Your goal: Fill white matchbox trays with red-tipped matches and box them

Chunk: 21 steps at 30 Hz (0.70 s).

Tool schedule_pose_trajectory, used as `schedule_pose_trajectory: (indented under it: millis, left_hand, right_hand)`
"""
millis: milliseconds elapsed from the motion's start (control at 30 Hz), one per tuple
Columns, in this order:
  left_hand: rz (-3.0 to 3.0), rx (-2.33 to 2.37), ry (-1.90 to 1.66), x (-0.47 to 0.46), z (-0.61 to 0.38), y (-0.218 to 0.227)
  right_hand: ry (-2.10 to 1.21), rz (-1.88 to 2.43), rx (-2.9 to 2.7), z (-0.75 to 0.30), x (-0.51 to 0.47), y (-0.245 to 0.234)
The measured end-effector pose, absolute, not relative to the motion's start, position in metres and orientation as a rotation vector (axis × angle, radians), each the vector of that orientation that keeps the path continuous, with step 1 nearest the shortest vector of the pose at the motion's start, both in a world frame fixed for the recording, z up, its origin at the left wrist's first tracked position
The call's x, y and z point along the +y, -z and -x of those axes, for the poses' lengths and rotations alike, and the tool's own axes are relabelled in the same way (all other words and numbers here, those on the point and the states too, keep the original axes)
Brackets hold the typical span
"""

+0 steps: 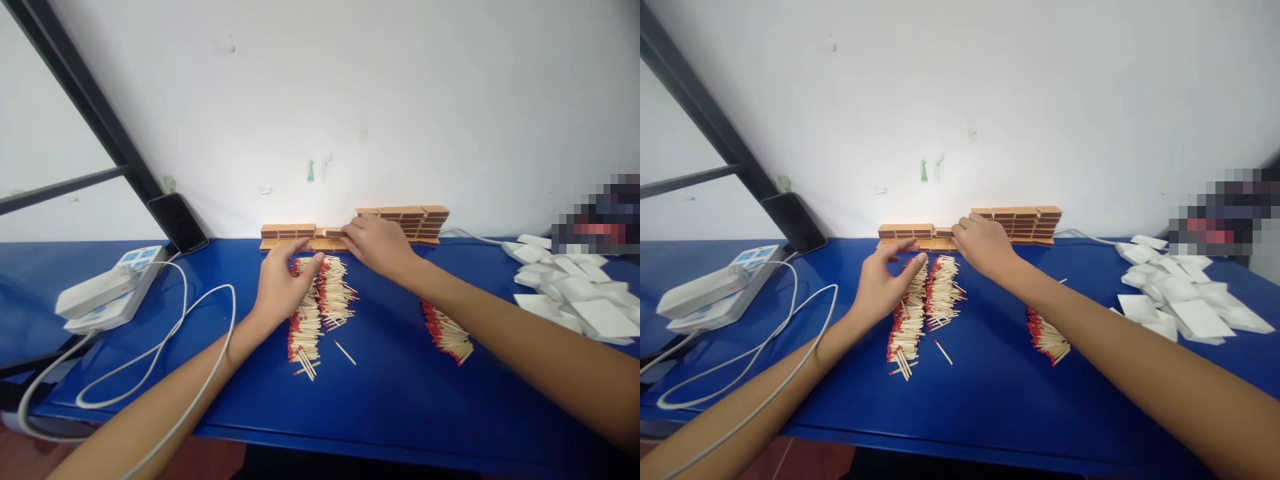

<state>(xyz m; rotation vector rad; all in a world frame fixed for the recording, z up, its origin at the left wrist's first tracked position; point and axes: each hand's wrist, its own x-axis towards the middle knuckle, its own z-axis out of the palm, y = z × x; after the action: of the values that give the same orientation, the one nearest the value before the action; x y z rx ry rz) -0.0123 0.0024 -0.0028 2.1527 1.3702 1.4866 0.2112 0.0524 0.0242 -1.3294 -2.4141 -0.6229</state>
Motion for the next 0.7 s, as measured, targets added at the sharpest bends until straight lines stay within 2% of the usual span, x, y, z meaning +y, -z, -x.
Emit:
schedule_pose_trajectory:
  millis: [267, 700]
  left_hand:
    - [-2.232, 1.321, -1.537, 0.001, 0.012, 0.005]
    - [-2.249, 1.291, -1.524, 0.001, 0.011, 0.006]
  right_hand:
    - [0.671, 1.437, -2.507, -0.182, 0.103, -0.015]
    - [0.61, 1.484, -2.438, -0.172, 0.113, -0.013]
